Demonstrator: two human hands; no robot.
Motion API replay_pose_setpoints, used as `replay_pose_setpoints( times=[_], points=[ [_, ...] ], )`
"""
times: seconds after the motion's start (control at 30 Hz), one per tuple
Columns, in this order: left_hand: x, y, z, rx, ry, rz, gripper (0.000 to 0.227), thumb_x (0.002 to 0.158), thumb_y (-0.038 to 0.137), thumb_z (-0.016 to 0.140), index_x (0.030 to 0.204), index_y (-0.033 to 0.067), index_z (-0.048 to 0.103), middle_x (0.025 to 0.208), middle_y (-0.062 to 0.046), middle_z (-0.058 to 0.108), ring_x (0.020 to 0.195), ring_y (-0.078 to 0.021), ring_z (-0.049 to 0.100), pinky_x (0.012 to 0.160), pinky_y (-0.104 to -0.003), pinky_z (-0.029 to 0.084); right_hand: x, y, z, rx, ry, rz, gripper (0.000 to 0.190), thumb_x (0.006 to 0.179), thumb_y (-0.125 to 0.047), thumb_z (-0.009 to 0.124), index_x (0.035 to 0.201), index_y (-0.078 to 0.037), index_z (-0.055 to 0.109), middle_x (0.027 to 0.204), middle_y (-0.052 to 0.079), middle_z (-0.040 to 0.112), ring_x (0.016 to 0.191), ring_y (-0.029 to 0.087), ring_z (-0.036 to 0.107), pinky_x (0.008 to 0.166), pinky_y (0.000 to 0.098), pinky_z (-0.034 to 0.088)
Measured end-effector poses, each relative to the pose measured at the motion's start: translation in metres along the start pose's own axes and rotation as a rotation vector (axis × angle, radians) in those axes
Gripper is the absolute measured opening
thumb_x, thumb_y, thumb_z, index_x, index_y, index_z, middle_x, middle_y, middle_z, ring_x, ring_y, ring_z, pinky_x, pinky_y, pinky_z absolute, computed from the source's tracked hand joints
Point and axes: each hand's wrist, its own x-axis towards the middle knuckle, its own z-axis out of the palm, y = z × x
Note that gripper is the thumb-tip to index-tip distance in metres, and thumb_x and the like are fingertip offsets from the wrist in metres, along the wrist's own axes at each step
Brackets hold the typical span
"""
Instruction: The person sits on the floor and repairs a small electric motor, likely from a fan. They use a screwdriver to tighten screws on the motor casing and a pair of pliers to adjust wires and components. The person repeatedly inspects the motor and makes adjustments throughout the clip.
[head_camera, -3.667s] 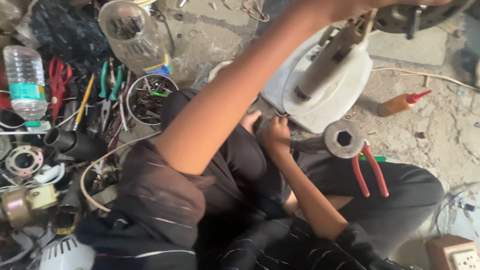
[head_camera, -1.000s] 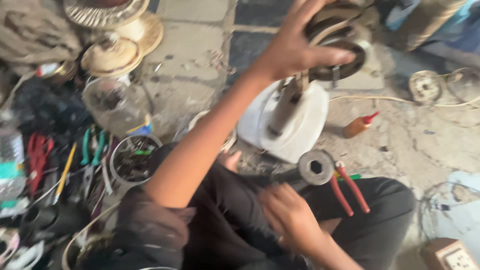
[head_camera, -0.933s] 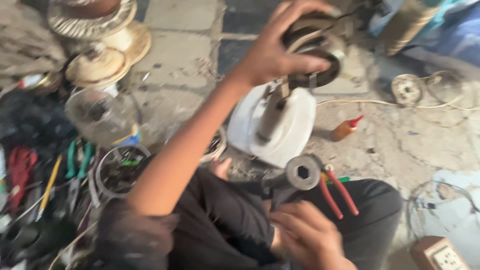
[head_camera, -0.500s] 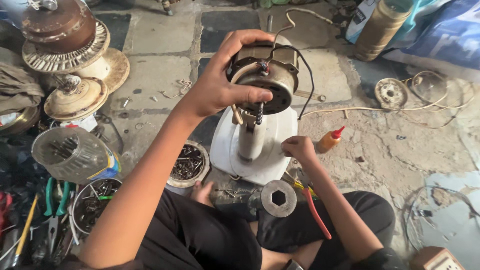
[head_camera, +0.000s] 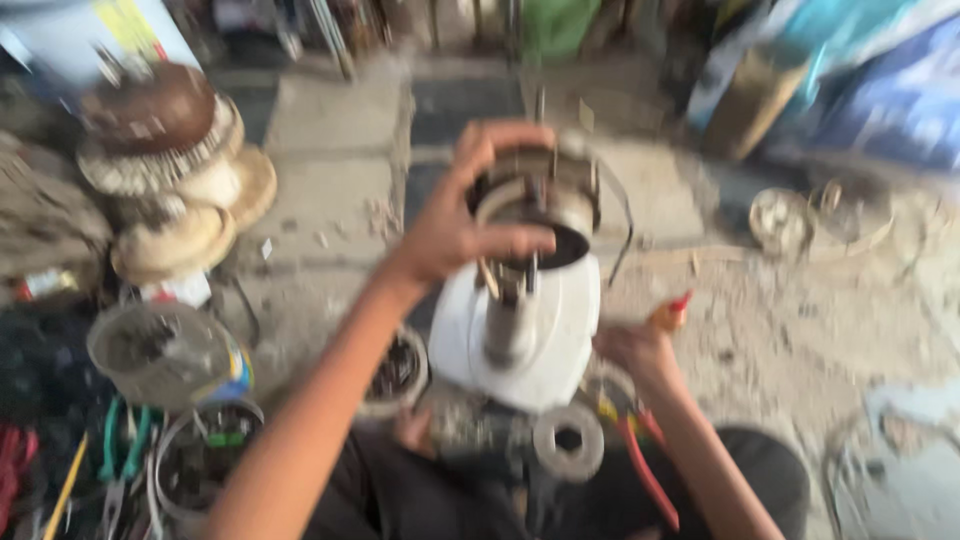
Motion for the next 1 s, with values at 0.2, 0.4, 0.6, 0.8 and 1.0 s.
replay_pose_setpoints(
  times=[0.2,0.4,0.6,0.8,1.0],
  points=[
    [0.004,0.024,0.006,-0.041,0.054,-0.072,0.074,0.072,0.020,0.092,0.137,0.0129,0.058,0.131,-0.005,0.046,0.127,-0.0224,0.061,0.111,-0.037,0.053,-0.106,-0.175,0.042,0.164,0.040,-0.269,0.018,0.084,0.004,0.070,0.100,0.012,0.074,0.104,0.015,0.074,0.097,0.022,0.069,0.083,0.0345,0.056],
    [0.003,0.025,0.004,-0.001,0.063,-0.065,0.074,0.071,0.019,0.092,0.137,0.0130,0.059,0.131,-0.006,0.045,0.129,-0.0213,0.059,0.113,-0.037,0.053,-0.118,-0.256,0.110,-0.018,0.247,-0.683,0.020,0.085,0.012,0.071,0.104,0.006,0.070,0.101,0.012,0.072,0.095,0.016,0.071,0.088,0.0289,0.059],
    [0.002,0.023,0.002,0.054,0.066,-0.030,0.075,0.072,0.019,0.093,0.138,0.0127,0.059,0.132,-0.006,0.046,0.131,-0.0219,0.057,0.114,-0.037,0.052,-0.103,-0.250,0.133,0.058,0.248,-0.795,0.024,0.088,0.014,0.072,0.109,0.005,0.065,0.104,0.010,0.072,0.099,0.013,0.070,0.092,0.0267,0.059],
    [0.002,0.020,0.003,0.028,0.078,-0.045,0.076,0.070,0.019,0.094,0.138,0.0137,0.059,0.132,-0.005,0.047,0.130,-0.0217,0.058,0.113,-0.037,0.052,-0.098,-0.248,0.135,0.042,0.283,-0.800,0.024,0.088,0.013,0.072,0.109,0.004,0.065,0.103,0.010,0.072,0.099,0.013,0.070,0.091,0.0259,0.059],
    [0.002,0.020,0.003,0.002,0.075,-0.080,0.077,0.069,0.019,0.094,0.138,0.0142,0.059,0.133,-0.006,0.048,0.132,-0.0240,0.059,0.115,-0.038,0.053,-0.086,-0.265,0.143,-0.037,0.299,-0.761,0.031,0.086,0.009,0.078,0.113,0.004,0.065,0.107,0.011,0.066,0.098,0.013,0.065,0.087,0.0272,0.056]
  ],
)
